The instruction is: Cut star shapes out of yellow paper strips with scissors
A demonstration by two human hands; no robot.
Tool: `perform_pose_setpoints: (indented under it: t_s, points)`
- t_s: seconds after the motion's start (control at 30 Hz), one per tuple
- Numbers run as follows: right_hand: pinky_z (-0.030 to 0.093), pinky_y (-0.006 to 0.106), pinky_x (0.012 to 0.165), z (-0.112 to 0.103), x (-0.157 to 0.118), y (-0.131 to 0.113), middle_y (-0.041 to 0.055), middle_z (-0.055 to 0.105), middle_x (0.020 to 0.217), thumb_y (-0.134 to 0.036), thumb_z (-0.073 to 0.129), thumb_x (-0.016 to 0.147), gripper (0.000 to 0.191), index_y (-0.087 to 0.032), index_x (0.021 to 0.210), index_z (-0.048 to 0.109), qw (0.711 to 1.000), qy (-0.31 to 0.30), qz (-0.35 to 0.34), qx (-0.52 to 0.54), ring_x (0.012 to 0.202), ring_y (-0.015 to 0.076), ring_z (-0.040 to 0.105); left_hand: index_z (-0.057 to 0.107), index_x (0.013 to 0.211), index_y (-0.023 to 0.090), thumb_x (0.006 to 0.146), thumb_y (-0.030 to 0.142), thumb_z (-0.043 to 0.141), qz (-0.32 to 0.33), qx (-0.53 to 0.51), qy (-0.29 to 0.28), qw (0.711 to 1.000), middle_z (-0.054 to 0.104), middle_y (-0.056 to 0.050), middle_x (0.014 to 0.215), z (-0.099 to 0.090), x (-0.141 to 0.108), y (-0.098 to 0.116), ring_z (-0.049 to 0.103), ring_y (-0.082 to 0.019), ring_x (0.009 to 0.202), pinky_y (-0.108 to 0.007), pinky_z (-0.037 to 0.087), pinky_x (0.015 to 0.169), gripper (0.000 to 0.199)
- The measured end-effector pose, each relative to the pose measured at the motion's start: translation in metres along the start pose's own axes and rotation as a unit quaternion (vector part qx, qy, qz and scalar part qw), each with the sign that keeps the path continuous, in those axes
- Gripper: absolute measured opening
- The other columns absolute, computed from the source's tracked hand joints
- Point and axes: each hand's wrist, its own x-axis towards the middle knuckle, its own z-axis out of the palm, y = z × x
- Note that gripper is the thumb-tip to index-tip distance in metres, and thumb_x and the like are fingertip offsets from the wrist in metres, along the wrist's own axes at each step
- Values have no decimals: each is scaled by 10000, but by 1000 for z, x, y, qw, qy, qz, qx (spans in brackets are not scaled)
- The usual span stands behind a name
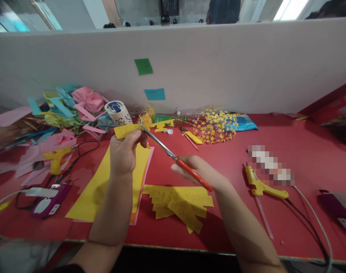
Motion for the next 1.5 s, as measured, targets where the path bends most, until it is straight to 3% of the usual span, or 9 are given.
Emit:
perform_pose_setpoints:
  t_s: [0.4, 0.93, 1.5]
  points:
    - [276, 223, 385, 1, 0, -8, -76, 348, 526, -864, 550, 659, 655, -235, 664, 365, 994, -1, 77, 72, 409, 70, 353, 683, 633, 156, 734, 235, 651, -8, 0, 0, 1000, 643, 9, 552, 0, 1, 0, 550, -78, 450, -205, 468, 437, 131]
    - [277, 222, 391, -4, -3, -15, -88, 364, 460, -858, 542, 674, 652, -236, 621, 352, 997, -3, 59, 40, 387, 63, 350, 672, 580, 164, 721, 230, 655, -23, 15, -24, 999, 644, 6, 540, -4, 1, 5, 553, -77, 441, -200, 467, 432, 156]
    - [374, 251, 459, -4, -3, -10, -67, 399, 548, -781, 611, 690, 594, -217, 670, 426, 995, 8, 84, 52, 465, 89, 435, 674, 577, 164, 701, 228, 660, -30, 15, -26, 999, 645, 5, 539, -5, 1, 7, 546, -78, 442, -201, 460, 424, 140]
